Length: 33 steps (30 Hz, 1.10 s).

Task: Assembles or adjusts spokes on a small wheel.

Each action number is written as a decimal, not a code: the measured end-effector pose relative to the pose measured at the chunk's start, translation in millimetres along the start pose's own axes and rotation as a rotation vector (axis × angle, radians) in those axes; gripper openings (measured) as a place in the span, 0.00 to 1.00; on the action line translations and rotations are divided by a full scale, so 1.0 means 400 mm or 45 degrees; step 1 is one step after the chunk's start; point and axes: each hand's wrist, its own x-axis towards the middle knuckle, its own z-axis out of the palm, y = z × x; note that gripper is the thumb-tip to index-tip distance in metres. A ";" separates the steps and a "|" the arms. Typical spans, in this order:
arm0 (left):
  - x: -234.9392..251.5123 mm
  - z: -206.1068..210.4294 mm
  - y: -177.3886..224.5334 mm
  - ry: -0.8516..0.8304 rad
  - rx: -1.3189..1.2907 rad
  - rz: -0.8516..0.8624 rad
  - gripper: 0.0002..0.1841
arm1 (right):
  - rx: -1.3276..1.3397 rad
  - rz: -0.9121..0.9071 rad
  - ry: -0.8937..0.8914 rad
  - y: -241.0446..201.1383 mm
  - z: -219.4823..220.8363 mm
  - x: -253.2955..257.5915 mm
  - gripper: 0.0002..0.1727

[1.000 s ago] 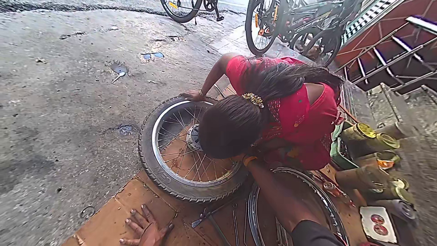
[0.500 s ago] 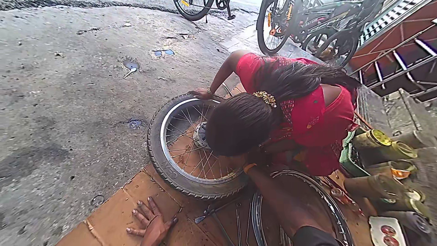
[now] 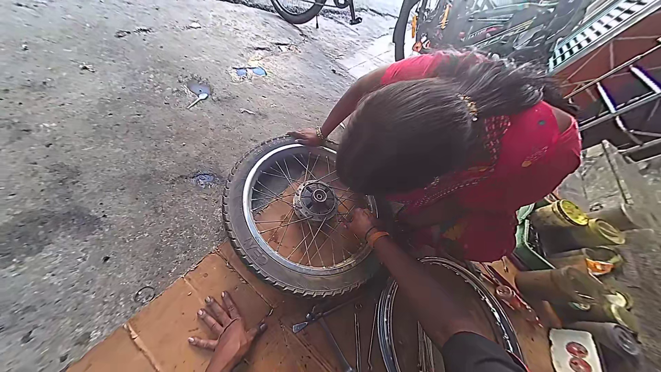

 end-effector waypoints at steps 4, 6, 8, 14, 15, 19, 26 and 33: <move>0.001 0.004 -0.001 -0.006 0.002 -0.009 0.83 | 0.020 0.024 -0.026 -0.008 0.006 -0.013 0.24; 0.001 0.006 -0.006 0.003 -0.006 0.016 0.83 | 0.053 0.075 -0.017 -0.016 0.009 -0.018 0.23; 0.002 0.006 -0.006 0.004 -0.004 0.012 0.82 | 0.048 0.100 0.003 -0.030 0.005 -0.030 0.20; 0.000 0.005 -0.004 -0.007 0.008 0.003 0.83 | 0.075 0.155 0.119 -0.008 0.023 -0.020 0.20; 0.000 0.003 -0.003 -0.006 0.007 0.005 0.83 | 0.088 0.151 0.121 -0.006 0.025 -0.021 0.20; -0.001 0.004 -0.003 -0.014 0.006 -0.008 0.83 | 0.050 0.143 0.146 -0.024 0.030 -0.046 0.19; -0.001 0.000 0.001 -0.018 0.013 -0.024 0.82 | 0.085 0.071 0.219 0.002 0.062 -0.035 0.17; -0.002 0.003 -0.001 -0.003 0.021 -0.012 0.82 | 0.053 -0.024 0.063 0.013 0.018 -0.012 0.18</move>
